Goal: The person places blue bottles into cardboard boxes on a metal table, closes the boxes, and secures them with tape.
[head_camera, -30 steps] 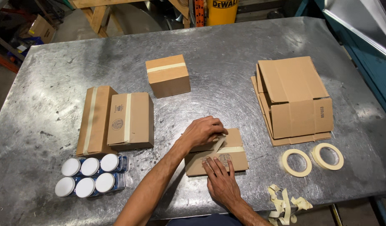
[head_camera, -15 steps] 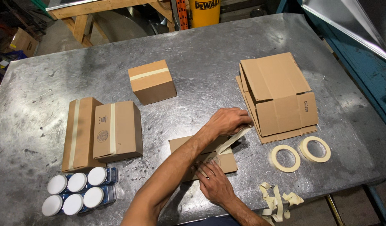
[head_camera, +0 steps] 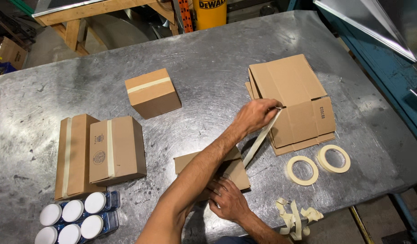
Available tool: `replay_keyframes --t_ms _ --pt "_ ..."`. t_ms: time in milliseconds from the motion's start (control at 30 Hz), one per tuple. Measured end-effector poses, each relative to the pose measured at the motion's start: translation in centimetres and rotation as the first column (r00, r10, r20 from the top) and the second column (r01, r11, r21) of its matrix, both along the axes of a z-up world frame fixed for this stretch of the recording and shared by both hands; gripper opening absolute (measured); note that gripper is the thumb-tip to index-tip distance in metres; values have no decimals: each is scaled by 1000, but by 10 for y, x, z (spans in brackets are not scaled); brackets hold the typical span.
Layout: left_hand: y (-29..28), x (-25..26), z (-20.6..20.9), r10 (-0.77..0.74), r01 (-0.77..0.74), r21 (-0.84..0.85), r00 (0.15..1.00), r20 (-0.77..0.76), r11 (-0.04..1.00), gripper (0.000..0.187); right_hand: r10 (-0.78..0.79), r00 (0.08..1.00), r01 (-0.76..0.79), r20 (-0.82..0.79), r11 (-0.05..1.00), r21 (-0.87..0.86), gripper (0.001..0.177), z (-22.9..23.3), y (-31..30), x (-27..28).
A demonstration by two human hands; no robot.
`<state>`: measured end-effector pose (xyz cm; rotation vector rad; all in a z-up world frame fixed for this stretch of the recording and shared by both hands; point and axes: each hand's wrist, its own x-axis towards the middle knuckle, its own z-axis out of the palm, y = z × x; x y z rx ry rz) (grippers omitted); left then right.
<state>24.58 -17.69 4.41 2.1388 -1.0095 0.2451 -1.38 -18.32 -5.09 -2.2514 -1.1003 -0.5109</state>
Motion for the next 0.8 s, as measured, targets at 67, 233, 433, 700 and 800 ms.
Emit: replay_keyframes --t_ms 67,233,433,700,800 --pt "3 7 3 86 -83 -211 996 6 974 27 7 1000 -7 6 1000 -22 35 0 0 2" --pt "15 5 45 31 -24 -279 999 18 960 27 -1 1000 1 -1 1000 4 35 5 -1 0" --pt "19 -19 32 -122 117 -43 979 -165 992 53 -7 1000 7 12 1000 16 29 6 2 1" --pt "-29 -90 6 -302 357 242 924 -236 902 35 -74 987 52 -143 987 -152 27 -42 4 -4" --pt "-50 -117 6 -320 442 341 877 -358 830 40 -225 944 165 -242 956 -244 36 -74 8 -10"
